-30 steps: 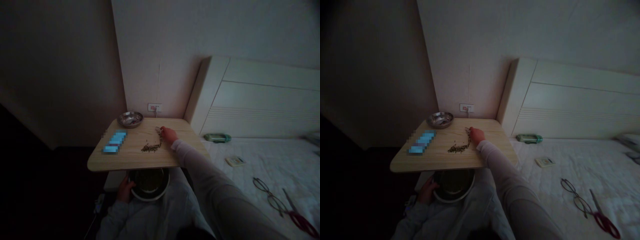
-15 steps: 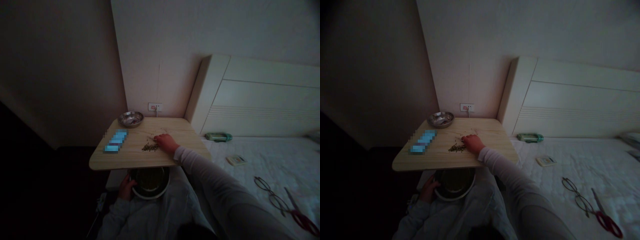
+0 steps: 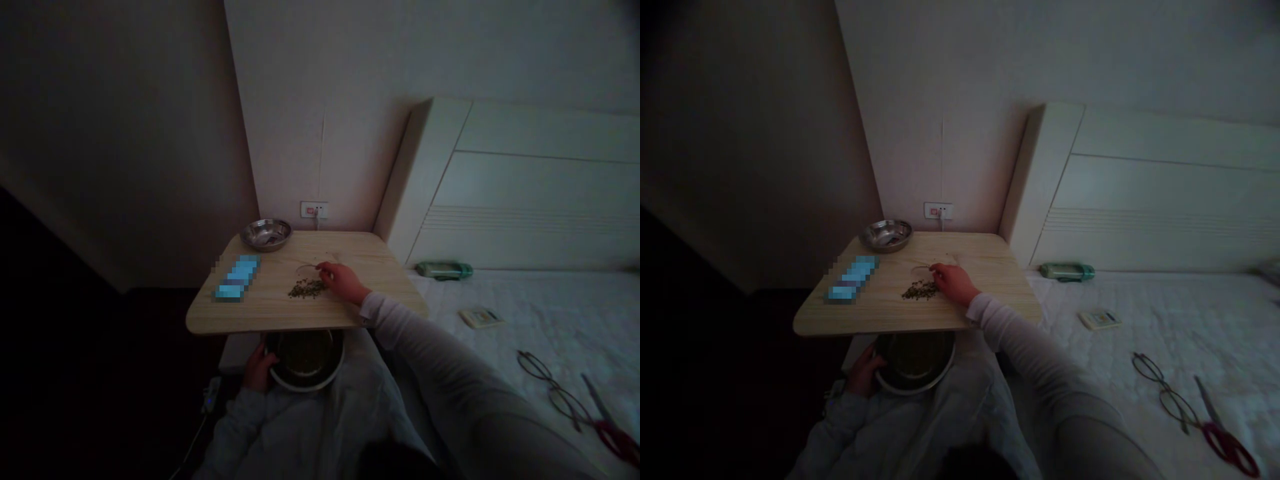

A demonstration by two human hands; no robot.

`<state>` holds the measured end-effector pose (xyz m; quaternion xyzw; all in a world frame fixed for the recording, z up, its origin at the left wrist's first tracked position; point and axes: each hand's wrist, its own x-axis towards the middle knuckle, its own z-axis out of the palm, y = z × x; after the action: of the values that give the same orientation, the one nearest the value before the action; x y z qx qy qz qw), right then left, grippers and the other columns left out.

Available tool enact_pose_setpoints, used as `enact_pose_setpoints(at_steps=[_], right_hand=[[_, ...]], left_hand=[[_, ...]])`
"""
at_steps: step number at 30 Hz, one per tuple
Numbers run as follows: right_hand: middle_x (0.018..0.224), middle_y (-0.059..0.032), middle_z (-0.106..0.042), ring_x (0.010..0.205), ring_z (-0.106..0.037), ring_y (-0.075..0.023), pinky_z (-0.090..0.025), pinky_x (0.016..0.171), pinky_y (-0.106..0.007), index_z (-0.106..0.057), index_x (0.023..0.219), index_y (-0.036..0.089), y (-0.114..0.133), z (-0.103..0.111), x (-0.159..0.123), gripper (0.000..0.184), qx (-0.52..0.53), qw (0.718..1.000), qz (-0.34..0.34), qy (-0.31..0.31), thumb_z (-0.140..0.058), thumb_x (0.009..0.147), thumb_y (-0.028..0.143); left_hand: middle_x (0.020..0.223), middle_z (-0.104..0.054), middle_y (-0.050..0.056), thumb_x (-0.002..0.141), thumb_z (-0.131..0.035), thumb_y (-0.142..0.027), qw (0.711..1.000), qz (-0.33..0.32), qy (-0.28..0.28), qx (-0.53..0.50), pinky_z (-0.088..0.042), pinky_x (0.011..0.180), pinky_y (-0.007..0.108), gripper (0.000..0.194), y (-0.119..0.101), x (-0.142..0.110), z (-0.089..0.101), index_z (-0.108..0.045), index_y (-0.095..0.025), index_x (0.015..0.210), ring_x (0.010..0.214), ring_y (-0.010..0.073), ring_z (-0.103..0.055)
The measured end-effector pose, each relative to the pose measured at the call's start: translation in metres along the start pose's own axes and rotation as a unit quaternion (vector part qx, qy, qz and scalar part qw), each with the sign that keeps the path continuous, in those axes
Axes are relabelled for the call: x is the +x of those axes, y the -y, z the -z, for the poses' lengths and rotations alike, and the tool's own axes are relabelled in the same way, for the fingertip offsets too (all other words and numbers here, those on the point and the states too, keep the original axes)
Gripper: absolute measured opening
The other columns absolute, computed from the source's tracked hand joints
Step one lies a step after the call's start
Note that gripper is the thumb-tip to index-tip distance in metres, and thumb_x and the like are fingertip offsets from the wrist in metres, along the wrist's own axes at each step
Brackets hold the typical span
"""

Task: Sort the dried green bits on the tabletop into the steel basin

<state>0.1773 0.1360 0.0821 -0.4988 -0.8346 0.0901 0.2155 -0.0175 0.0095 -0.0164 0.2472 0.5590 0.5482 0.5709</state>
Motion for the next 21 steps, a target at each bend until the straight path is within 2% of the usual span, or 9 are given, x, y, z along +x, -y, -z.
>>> enact_pose_setpoints(at_steps=[3, 9, 14, 21], right_hand=[[0.085, -0.0038, -0.061, 0.071, -0.053, -0.0114, -0.036, 0.068, -0.023, -0.053, 0.100, 0.018, 0.001, -0.002, -0.004, 0.029, 0.028, 0.999, 0.023, 0.017, -0.036, 0.077, 0.027], [0.091, -0.0047, -0.061, 0.078, -0.053, -0.0132, -0.036, 0.072, -0.024, -0.053, 0.100, 0.018, 0.004, -0.008, -0.009, 0.029, 0.017, 0.998, 0.040, 0.042, -0.036, 0.078, 0.026], [0.089, -0.0048, -0.061, 0.079, -0.053, -0.0133, -0.036, 0.072, -0.023, -0.054, 0.099, 0.018, 0.009, -0.005, -0.014, 0.030, 0.012, 0.996, 0.059, 0.066, -0.034, 0.078, 0.026], [0.089, -0.0066, -0.060, 0.080, -0.053, -0.0137, -0.034, 0.073, -0.024, -0.052, 0.101, 0.017, 0.008, -0.006, -0.012, 0.030, -0.024, 0.998, 0.052, 0.037, -0.034, 0.079, 0.027]], left_hand=[[0.063, -0.061, -0.002, 0.041, -0.049, -0.014, 1.000, -0.010, -0.007, 0.006, -0.040, 0.060, 0.025, 0.058, 0.000, -0.001, 0.000, -0.056, -0.015, 0.099, 0.066, 0.0164, -0.055], [0.065, -0.062, -0.001, 0.042, -0.048, -0.012, 1.000, 0.009, 0.002, -0.013, -0.041, 0.061, 0.026, 0.060, -0.001, -0.002, -0.001, -0.055, -0.016, 0.101, 0.069, 0.0178, -0.056], [0.069, -0.062, 0.001, 0.042, -0.048, -0.011, 1.000, -0.019, -0.009, -0.001, -0.041, 0.063, 0.026, 0.053, 0.001, 0.000, 0.000, -0.059, -0.015, 0.094, 0.074, 0.0191, -0.055], [0.075, -0.063, 0.001, 0.042, -0.050, -0.011, 1.000, -0.010, -0.002, 0.000, -0.041, 0.066, 0.026, 0.048, 0.004, 0.005, 0.004, -0.060, -0.016, 0.090, 0.079, 0.0197, -0.055]])
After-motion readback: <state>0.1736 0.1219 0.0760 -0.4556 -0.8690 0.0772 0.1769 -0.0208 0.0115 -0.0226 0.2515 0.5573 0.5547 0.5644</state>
